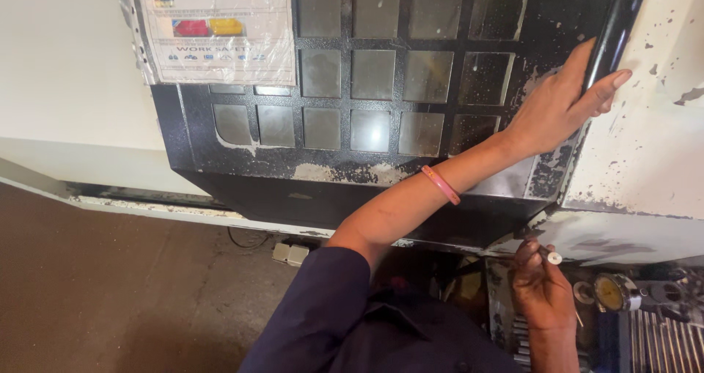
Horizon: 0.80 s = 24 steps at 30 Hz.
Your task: The person opens and closes the door of a large industrial machine, inserts a cylindrical metal rod into a fixture inside, and presses a red button on the control panel. This sequence is repeated multiple times throughout the clip.
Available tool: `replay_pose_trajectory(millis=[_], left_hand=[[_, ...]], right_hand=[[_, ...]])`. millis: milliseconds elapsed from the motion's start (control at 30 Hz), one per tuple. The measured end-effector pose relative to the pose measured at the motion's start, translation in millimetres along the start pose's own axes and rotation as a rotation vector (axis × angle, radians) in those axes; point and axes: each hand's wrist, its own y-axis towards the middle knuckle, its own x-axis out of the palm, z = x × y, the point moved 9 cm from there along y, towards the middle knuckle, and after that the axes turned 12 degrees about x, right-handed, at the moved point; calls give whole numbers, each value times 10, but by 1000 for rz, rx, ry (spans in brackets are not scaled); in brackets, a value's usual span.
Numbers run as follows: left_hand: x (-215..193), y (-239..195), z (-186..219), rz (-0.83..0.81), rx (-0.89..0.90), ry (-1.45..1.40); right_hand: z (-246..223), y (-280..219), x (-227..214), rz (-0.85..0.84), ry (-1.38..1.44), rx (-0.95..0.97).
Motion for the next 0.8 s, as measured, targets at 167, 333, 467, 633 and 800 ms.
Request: replay_pose_trajectory(millis=[167, 333, 467, 633, 800], left_hand=[[20, -15, -29, 10, 15, 36], [4, 22, -53, 0, -38, 104], [-32, -25, 12, 12, 0, 130], [-58, -37, 147, 14, 45, 21], [-45, 12, 188, 3, 23, 25]], right_hand=[[-9, -58, -60, 44, 118, -1], [75, -6, 125, -11, 225, 65], [66, -42, 199, -54, 238, 81], [-25, -26, 264, -74, 132, -17], [-83, -15, 287, -70, 79, -37]])
